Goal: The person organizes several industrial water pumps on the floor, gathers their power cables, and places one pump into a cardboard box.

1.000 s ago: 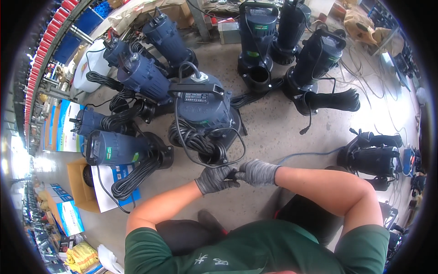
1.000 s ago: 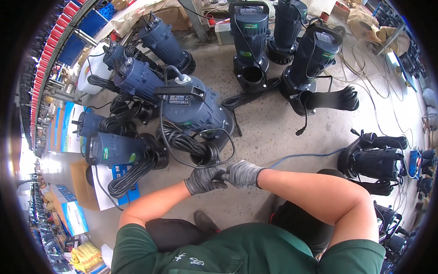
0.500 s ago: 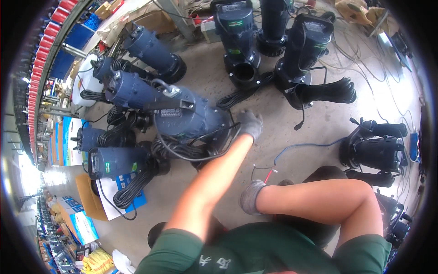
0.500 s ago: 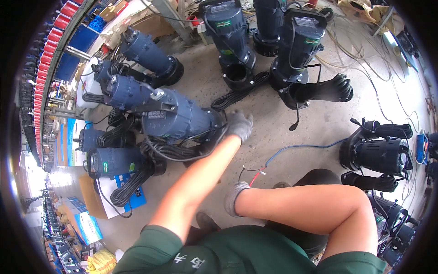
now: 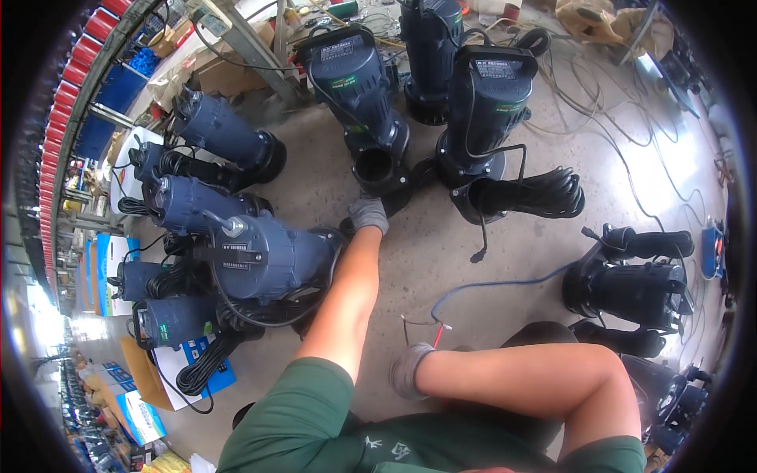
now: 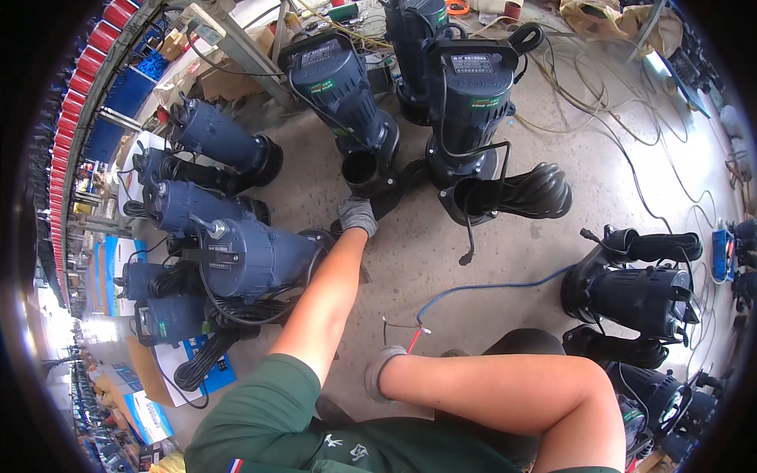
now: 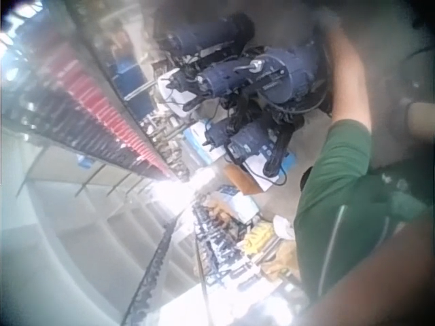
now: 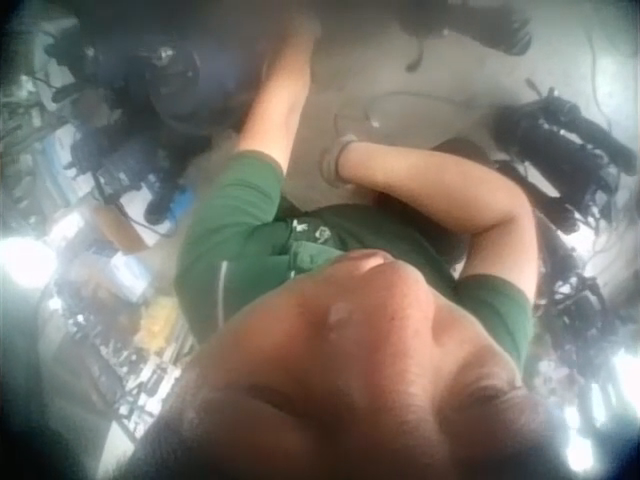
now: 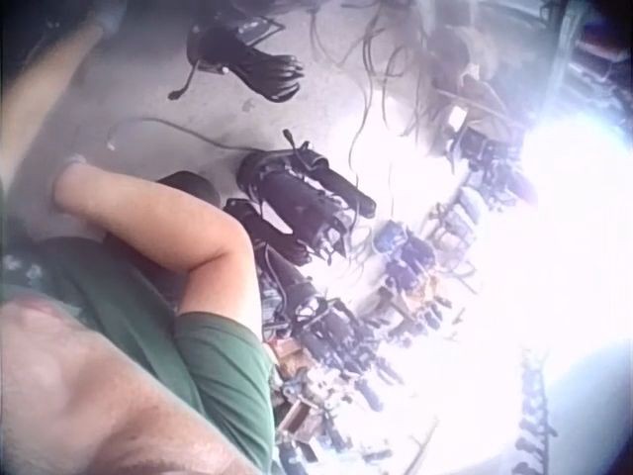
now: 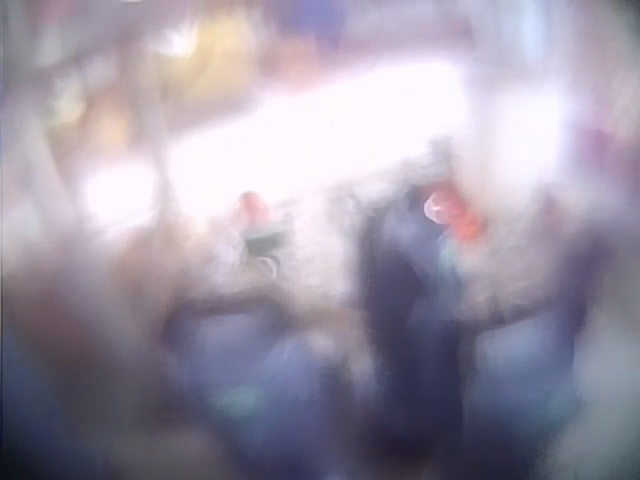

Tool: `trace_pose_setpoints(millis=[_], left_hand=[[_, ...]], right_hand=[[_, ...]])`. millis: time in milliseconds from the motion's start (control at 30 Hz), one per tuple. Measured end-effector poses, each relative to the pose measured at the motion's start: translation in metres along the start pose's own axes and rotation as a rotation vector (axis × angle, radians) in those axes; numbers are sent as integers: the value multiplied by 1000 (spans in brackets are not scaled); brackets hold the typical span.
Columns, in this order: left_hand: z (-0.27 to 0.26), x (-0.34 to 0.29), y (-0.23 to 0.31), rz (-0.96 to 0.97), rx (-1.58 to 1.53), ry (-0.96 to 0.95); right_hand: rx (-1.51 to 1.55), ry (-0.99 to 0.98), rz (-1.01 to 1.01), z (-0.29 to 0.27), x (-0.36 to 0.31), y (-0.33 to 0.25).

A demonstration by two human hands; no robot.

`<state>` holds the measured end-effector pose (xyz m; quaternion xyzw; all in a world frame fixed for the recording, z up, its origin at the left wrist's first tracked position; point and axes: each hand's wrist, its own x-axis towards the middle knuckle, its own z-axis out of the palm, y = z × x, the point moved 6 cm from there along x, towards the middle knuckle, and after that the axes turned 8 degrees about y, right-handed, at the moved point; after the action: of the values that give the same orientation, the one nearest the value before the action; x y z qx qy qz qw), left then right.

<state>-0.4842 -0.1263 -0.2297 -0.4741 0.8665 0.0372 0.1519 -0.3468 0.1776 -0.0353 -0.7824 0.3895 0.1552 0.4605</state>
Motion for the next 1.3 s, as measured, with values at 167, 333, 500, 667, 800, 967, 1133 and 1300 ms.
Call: trace_pose_setpoints(millis=[167, 333, 500, 667, 800, 967, 1133, 1300], left_hand=[[14, 1, -6, -95, -196, 212], [3, -5, -13, -148, -579, 232], [21, 16, 2, -103, -437, -136], [74, -27, 137, -606, -1881, -699], [51, -34, 124, -571, -1848, -125], [-63, -107, 103, 32, -1998, 98], [-140, -126, 51, 398, -1918, 352], [-204, -77, 21, 392, -2431, 458]], right_hand=[[-14, -70, -84, -18, -12, -1], [97, 79, -179, -51, -34, -11], [283, 327, -276, -100, -62, -20], [72, -51, -223, -103, -80, -9], [-153, -11, -299, -10, 10, -7], [-85, -4, -296, -17, -1, -7], [36, 142, -461, -67, -18, -33], [-83, 47, -461, -30, 12, -21]])
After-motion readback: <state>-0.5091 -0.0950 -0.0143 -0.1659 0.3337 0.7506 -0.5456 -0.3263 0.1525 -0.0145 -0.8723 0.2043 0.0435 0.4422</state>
